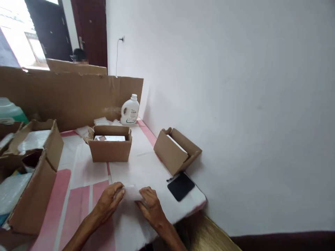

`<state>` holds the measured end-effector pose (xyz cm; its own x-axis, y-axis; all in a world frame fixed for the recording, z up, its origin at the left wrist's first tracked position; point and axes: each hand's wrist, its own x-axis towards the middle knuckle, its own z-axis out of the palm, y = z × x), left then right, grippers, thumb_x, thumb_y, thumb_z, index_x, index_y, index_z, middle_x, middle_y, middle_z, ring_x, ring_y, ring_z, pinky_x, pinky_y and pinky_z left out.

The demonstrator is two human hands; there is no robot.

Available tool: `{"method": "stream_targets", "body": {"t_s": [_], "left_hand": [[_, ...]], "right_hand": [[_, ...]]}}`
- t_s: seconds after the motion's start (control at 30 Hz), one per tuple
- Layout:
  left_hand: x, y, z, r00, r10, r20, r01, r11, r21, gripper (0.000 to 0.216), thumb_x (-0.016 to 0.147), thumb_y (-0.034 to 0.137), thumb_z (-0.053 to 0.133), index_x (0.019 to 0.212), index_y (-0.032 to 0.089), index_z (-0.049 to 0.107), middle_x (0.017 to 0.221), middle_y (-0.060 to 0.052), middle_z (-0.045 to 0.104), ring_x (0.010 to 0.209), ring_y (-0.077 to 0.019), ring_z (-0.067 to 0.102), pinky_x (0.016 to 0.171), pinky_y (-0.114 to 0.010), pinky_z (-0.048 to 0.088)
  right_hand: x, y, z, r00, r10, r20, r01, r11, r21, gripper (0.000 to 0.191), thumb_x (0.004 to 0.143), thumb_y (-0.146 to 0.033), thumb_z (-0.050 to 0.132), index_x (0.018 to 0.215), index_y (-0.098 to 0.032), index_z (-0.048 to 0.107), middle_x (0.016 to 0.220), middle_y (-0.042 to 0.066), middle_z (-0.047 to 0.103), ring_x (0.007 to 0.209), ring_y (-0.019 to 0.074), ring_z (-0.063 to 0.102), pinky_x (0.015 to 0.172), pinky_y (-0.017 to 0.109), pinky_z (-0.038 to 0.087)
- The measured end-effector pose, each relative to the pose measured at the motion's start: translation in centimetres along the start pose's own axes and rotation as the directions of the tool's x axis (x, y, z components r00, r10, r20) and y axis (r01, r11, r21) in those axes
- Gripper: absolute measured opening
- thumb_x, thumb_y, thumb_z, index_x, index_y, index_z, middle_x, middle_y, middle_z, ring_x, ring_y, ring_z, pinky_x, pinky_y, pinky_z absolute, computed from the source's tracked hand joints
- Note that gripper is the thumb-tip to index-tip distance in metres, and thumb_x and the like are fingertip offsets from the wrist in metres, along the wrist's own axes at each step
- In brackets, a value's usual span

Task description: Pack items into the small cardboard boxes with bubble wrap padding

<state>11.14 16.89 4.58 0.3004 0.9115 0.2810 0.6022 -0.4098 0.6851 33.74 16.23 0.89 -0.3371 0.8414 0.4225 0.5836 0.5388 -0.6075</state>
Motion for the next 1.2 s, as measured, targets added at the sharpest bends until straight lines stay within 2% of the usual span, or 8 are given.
{"method": "stream_targets", "body": {"t_s": [0.1,0.2,0.33,0.47,0.6,0.8,0.97,1.2], "left_hand": [[2.7,1.2,-3.4,0.991,-0.126,-0.05,0.114,0.975,-0.189,0.038,0.1,0.045,0.037,0.081,0.022,0.062,0.074,-0.001,0.065,0.068,-0.0166,0.061,0.062,-0.026,0.049],[6.1,2.8,-8.1,0.962,-0.197,-0.189,0.131,0.941,-0.313,0.031,0.092,0.049,0.052,0.099,0.023,0.068,0.096,-0.004,0.072,0.091,-0.0218,0.066,0.08,-0.03,0.051],[11.3,3.3,-14.3,0.877,-0.007,-0.481,-0.01,0.999,-0.033,0.032,0.085,0.039,0.056,0.112,0.024,0.066,0.116,-0.005,0.07,0.112,-0.0234,0.061,0.101,-0.035,0.045],[15.5,-0.5,-17.7,0.888,0.056,-0.456,0.09,0.952,0.294,0.026,0.082,0.026,0.051,0.098,0.023,0.072,0.108,-0.007,0.069,0.107,-0.0255,0.059,0.099,-0.04,0.043],[17.6,-5.5,-18.0,0.948,-0.049,-0.316,0.167,0.919,0.358,0.026,0.072,0.016,0.053,0.081,0.023,0.076,0.089,-0.008,0.07,0.088,-0.0245,0.063,0.083,-0.036,0.048],[18.0,-7.4,-18.4,0.984,-0.171,-0.056,0.179,0.904,0.388,0.036,0.063,0.01,0.051,0.077,0.028,0.08,0.076,-0.004,0.075,0.071,-0.0205,0.068,0.071,-0.028,0.049],[18.5,-6.2,-18.4,0.989,-0.147,-0.024,0.143,0.898,0.416,0.038,0.075,0.022,0.052,0.102,0.024,0.079,0.104,-0.009,0.075,0.097,-0.0239,0.068,0.091,-0.033,0.048],[20.1,-6.2,-16.6,0.972,-0.23,0.04,0.191,0.882,0.431,0.04,0.057,0.028,0.08,0.097,0.023,0.078,0.099,-0.009,0.076,0.099,-0.0295,0.068,0.092,-0.038,0.049]], "right_hand": [[4.0,-2.2,-2.8,0.985,0.173,0.001,-0.17,0.962,0.214,0.004,0.089,-0.024,0.067,0.088,-0.02,0.067,0.079,0.001,0.068,0.072,0.0194,0.065,0.064,0.029,0.052],[10.1,-5.3,-6.2,0.995,0.081,-0.059,-0.065,0.967,0.246,0.006,0.091,-0.027,0.069,0.09,-0.022,0.067,0.079,-0.001,0.067,0.071,0.0173,0.063,0.063,0.026,0.05],[19.8,-7.6,-8.0,0.914,-0.314,-0.256,0.311,0.949,-0.051,0.011,0.097,-0.02,0.057,0.098,-0.023,0.068,0.095,0.004,0.066,0.091,0.02,0.063,0.083,0.031,0.053],[27.8,-6.7,-5.5,0.87,-0.492,-0.019,0.453,0.816,-0.359,0.02,0.094,-0.007,0.053,0.099,-0.02,0.068,0.104,0.009,0.064,0.101,0.0232,0.059,0.089,0.035,0.051],[31.6,-5.3,-1.8,0.848,-0.419,0.323,0.522,0.763,-0.381,0.022,0.093,-0.004,0.054,0.093,-0.018,0.071,0.101,0.01,0.066,0.094,0.0222,0.06,0.081,0.033,0.051],[32.4,-3.7,-1.6,0.771,-0.37,0.519,0.532,0.822,-0.204,0.024,0.074,-0.023,0.087,0.095,-0.019,0.076,0.089,0.001,0.07,0.079,0.016,0.066,0.067,0.023,0.05],[32.6,-3.5,-3.4,0.852,-0.277,0.445,0.261,0.96,0.098,0.018,0.089,-0.026,0.073,0.105,-0.018,0.076,0.1,0.002,0.074,0.089,0.0147,0.069,0.079,0.023,0.051],[33.0,-3.3,-1.6,0.884,-0.175,0.434,0.222,0.973,-0.06,0.04,0.058,-0.02,0.096,0.093,-0.016,0.077,0.091,0.005,0.069,0.087,0.022,0.066,0.076,0.03,0.048]]}}
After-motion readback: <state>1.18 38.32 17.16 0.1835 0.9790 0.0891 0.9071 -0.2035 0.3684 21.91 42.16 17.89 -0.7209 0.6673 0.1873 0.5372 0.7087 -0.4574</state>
